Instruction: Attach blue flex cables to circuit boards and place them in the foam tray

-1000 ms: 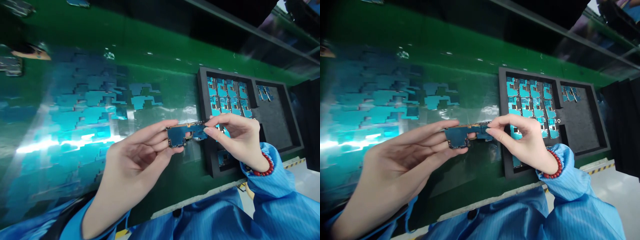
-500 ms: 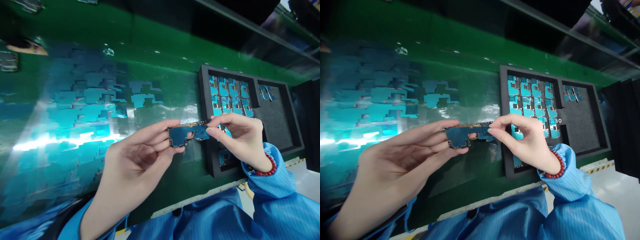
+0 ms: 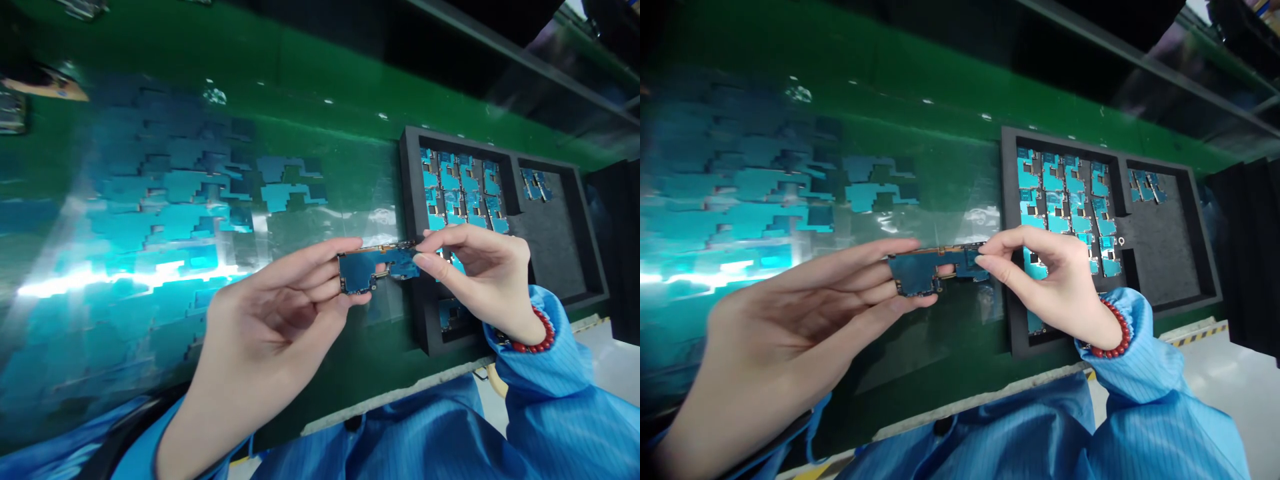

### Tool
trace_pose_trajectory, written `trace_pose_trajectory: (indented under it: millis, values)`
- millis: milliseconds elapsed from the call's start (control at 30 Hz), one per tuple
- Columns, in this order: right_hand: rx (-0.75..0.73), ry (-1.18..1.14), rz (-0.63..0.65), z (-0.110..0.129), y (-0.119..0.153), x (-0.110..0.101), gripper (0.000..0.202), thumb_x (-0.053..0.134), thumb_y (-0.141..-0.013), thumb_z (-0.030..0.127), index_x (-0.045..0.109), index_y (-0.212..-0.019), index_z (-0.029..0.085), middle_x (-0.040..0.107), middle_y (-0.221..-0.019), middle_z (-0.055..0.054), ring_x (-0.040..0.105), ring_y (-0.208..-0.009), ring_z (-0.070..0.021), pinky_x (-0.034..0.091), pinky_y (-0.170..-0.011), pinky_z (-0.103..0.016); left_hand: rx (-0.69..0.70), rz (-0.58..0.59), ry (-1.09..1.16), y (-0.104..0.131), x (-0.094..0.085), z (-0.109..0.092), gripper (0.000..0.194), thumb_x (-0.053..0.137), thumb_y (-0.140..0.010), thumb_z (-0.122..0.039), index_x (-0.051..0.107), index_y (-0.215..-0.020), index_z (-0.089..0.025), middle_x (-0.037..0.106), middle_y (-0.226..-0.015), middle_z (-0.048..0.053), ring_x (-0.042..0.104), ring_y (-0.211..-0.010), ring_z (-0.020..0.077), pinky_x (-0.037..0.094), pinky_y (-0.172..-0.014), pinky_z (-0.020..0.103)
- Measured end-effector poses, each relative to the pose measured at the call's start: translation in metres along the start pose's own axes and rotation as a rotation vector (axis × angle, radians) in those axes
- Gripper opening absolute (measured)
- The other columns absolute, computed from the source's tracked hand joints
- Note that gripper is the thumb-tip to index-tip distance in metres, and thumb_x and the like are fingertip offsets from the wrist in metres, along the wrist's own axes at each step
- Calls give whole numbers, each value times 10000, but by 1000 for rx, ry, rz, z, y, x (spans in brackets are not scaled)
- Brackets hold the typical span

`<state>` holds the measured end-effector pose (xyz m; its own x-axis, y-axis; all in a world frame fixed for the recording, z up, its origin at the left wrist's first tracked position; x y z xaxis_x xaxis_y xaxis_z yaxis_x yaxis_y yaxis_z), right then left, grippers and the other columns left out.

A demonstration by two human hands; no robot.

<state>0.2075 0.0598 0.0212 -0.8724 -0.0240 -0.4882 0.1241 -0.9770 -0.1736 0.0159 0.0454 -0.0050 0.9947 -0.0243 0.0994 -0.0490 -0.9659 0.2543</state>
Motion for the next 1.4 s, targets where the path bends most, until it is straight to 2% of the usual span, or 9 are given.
trace_pose_trajectory:
  millis: [167,367,500,633,800,1067,1233,1400]
  values:
    - [8,6,1,0,0,0,15,721,-814,193,716,-825,202,730,-795,-2,684,-744,-145,605,-800,-301,-7,-27,-6,0,0,1,306,763,-701,-173,744,-983,-293,785,-914,-39,751,-821,204,622,-788,246]
    - [3,-24,15,2,-1,1,47,715,-813,154,711,-822,200,729,-792,7,685,-758,-132,595,-781,-271,-22,-6,22,-1,2,1,284,759,-708,-178,737,-969,-290,785,-903,-45,752,-806,206,626,-788,256]
    - [-2,-6,2,1,-1,0,33,719,-810,170,713,-822,201,731,-792,2,688,-756,-144,601,-780,-289,1,-7,73,-1,2,1,286,765,-699,-155,742,-940,-307,783,-875,-66,752,-805,192,625,-770,227]
    - [7,10,2,0,0,0,15,716,-815,190,713,-819,204,731,-795,-3,686,-749,-150,606,-789,-307,-20,-9,59,-1,2,2,279,772,-690,-168,743,-937,-295,782,-893,-49,752,-813,213,634,-778,263]
    - [-6,-1,5,1,0,1,33,716,-814,175,708,-816,206,729,-794,3,685,-746,-143,605,-799,-303,-14,-4,89,-1,2,3,298,767,-691,-137,746,-944,-295,783,-885,-61,751,-802,187,626,-755,213]
    - [5,4,14,1,-1,1,42,711,-817,173,704,-805,213,730,-790,8,685,-744,-138,607,-794,-294,-11,12,92,-2,2,4,309,761,-693,-133,749,-948,-307,782,-889,-60,749,-815,182,626,-773,221]
    - [1,-4,15,2,-1,2,43,709,-819,167,701,-813,208,730,-790,7,685,-745,-135,606,-775,-282,-34,-41,62,-2,2,2,248,800,-701,-204,757,-919,-316,781,-826,-76,741,-696,133,616,-705,161]
    - [7,7,16,1,-1,2,37,708,-821,179,700,-808,212,728,-788,5,682,-743,-137,609,-788,-291,-56,-75,62,-3,3,1,219,813,-688,-201,763,-876,-302,769,-750,-75,739,-670,155,639,-700,218]
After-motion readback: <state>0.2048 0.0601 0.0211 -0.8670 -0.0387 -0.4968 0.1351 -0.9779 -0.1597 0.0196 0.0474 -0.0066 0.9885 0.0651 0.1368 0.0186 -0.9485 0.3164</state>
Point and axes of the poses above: each hand's wrist, its own y-axis away from the middle knuckle, its own x-axis out of the palm, z = x × y, the point moved 4 cm from there along -y, towards the middle knuckle
